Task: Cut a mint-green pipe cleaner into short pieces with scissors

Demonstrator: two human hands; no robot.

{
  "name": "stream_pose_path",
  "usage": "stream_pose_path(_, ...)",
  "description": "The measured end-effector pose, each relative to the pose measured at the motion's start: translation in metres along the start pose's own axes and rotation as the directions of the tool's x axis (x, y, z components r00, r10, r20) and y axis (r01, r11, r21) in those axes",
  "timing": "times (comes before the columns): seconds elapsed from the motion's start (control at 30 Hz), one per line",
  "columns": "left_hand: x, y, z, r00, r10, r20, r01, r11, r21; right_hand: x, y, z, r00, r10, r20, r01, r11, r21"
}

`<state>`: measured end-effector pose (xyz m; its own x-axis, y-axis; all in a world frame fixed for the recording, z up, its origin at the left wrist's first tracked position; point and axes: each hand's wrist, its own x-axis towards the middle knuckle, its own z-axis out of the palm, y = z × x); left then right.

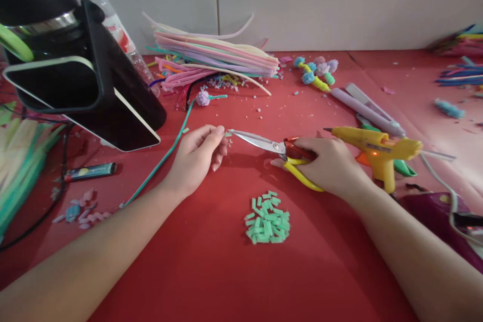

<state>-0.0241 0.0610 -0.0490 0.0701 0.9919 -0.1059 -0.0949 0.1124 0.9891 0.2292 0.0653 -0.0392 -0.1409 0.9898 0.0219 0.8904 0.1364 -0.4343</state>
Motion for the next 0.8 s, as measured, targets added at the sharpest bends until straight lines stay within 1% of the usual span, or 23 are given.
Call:
stream_pose_path(0.07,0.0002,-0.0002,-0.0002,1.0,0.001,-0.002,-0.001,1.0,-0.003,-0.0016,0.0003,0.0,1.0,-0.009,-0.025,0.009,1.0,0.001)
stream_pose_path(0.2,0.0005,0.0001,-0.0001,1.0,-0.001,-0.012,0.001,1.0,0.006,-0.0034,0.0017,-0.0003,0.996,-0.067,-0.057,0.066,0.998,-0.01)
stream_pose_path(0.3,0.0005,0.0007,0.0003,1.0,-0.009,-0.016,0.009,1.0,-0.004,-0.003,0.0029,-0.0003,0.996,-0.078,-0.041,0.077,0.997,-0.028)
stream_pose_path(0.47,0.0003,0.001,0.0006,1.0,-0.016,-0.012,0.016,0.999,-0.03,-0.0022,0.0037,0.0006,0.998,-0.052,-0.033,0.051,0.998,-0.022)
stream_pose_path(0.8,0.0,0.0014,0.0008,0.999,-0.009,-0.033,0.009,1.0,-0.014,-0.0021,0.003,-0.0011,0.997,-0.076,-0.025,0.074,0.996,-0.052)
